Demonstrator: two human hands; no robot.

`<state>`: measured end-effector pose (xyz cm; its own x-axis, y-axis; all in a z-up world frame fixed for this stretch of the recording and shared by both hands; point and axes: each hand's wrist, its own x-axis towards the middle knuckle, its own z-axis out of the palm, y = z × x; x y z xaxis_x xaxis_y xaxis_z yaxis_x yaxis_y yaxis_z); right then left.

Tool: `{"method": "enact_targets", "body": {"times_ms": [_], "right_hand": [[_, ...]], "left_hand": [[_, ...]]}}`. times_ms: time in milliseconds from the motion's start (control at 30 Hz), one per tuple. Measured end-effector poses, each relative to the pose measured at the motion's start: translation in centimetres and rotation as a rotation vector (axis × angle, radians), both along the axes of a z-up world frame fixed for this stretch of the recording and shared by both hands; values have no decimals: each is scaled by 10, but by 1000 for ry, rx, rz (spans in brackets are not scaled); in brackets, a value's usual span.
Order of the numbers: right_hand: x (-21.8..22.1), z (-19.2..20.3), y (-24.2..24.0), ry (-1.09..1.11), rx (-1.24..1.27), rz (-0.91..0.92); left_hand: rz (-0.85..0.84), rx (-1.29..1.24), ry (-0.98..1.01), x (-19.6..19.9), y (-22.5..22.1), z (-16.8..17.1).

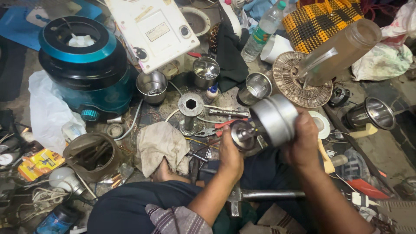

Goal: The person assembles a blender by inserting a blade assembly into the metal jar, wiping the interior, and screwing the jar onto the base. They use pliers and a screwdriver during the process.

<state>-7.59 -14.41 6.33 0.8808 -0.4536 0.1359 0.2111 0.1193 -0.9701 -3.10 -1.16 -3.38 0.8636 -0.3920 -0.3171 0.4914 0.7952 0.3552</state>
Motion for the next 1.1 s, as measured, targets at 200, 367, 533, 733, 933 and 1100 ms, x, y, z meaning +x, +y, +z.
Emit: {"method": "enact_targets", "body": {"times_ms": [200,367,533,733,933,1100], "right_hand": [[8,39,4,241,379,-41],[0,43,-13,517,494,-92],[-23,39,-50,576,428,238],[-29,9,-53,761,418,238],[-34,-13,-47,650,333,97],[-40,-14,-66,739,184,-21]], "left_hand": [[50,18,118,15,8,3],[-45,42,-65,20,22,12],[-74,140,-129,11,11,13],[-197,-101,62,-2,1,10],[-147,39,76,3,1,-4],[-188,280,70,7,5,-6]]}}
